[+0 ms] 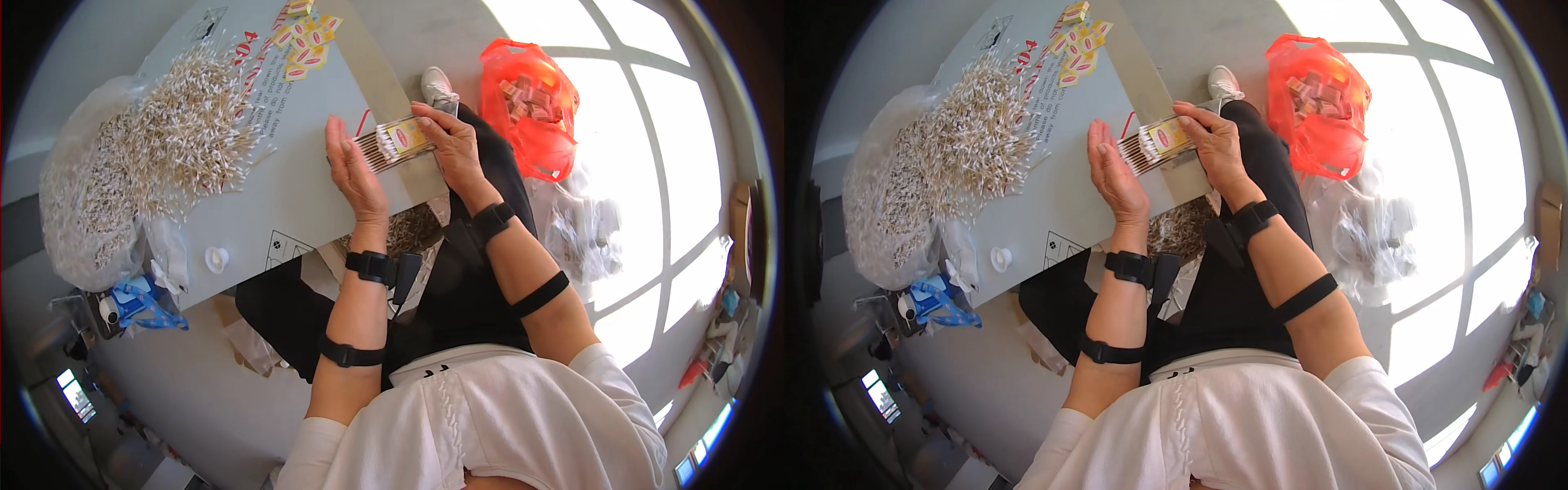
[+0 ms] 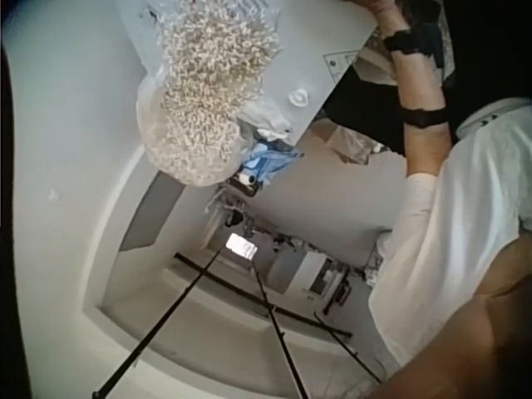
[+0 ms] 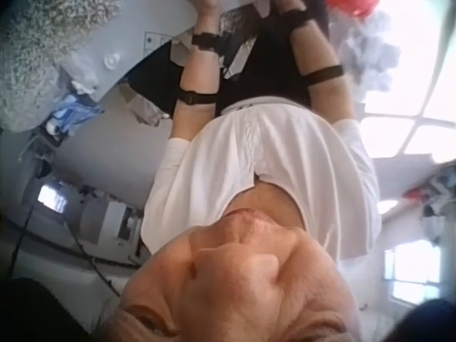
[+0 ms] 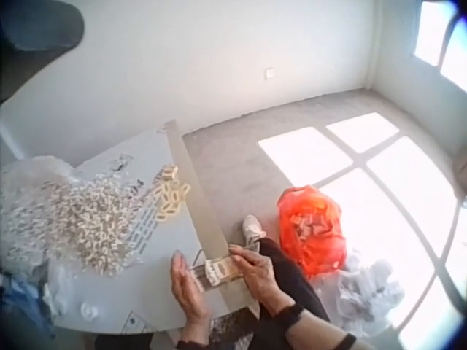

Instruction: Packing cotton swabs into small plastic containers and applying sealing labels.

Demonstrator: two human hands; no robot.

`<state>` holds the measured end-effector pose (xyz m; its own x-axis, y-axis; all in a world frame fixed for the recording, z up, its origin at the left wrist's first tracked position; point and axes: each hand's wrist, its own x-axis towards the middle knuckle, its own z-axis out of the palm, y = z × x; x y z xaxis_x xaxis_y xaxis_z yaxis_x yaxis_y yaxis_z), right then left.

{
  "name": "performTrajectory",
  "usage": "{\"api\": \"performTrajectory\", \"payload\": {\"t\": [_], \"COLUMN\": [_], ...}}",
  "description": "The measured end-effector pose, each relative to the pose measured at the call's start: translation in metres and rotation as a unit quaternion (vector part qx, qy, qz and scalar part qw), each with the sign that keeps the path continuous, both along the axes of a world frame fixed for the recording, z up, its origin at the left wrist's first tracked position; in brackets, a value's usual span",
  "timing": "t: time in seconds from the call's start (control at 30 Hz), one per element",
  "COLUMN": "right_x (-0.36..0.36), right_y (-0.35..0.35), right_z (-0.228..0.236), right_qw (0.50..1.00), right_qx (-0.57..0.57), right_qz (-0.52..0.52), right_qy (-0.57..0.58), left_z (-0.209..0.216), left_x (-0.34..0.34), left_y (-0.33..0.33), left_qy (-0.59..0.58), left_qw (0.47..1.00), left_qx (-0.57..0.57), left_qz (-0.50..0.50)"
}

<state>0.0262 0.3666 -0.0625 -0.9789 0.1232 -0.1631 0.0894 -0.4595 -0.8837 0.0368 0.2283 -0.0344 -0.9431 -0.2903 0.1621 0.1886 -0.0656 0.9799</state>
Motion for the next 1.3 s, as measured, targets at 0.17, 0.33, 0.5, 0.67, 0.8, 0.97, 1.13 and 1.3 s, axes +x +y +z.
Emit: {"api": "performTrajectory", "payload": {"t": [0.17, 0.33, 0.5, 0.67, 0.8, 0.97, 1.13, 1.3], "right_x": [0.001, 0.003, 0.004, -0.002, -0.004, -0.005, -0.005, -0.009], "right_y": [-0.002, -0.002, 0.001, 0.004, -0.001, -0.001, 0.003, 0.003], "right_z": [-0.003, -0.002, 0.010, 0.006, 0.004, 0.003, -0.002, 0.013], "right_qw": [1.000, 0.999, 0.998, 0.995, 0.992, 0.994, 0.997, 0.976], "right_qx": [0.018, 0.019, 0.047, 0.002, -0.097, -0.089, -0.053, -0.190], "right_qz": [-0.015, -0.019, -0.045, -0.092, -0.078, -0.068, -0.047, -0.099], "right_qy": [0.006, 0.017, 0.012, 0.036, 0.023, 0.016, 0.008, -0.020], "left_z": [0.003, 0.004, 0.004, 0.004, 0.003, 0.005, 0.005, 0.005], "left_x": [0.000, -0.002, 0.000, -0.001, 0.000, 0.000, -0.001, -0.001], "left_y": [0.008, 0.012, 0.008, 0.010, 0.010, 0.011, 0.013, 0.011], "left_qy": [-0.004, -0.003, -0.008, -0.011, -0.012, -0.015, -0.017, -0.017], "left_qw": [1.000, 0.999, 1.000, 1.000, 1.000, 1.000, 1.000, 1.000], "left_qx": [0.025, 0.030, -0.017, -0.008, -0.007, -0.007, -0.012, -0.011], "left_qz": [-0.006, -0.021, -0.023, -0.023, -0.021, -0.022, -0.023, -0.019]}}
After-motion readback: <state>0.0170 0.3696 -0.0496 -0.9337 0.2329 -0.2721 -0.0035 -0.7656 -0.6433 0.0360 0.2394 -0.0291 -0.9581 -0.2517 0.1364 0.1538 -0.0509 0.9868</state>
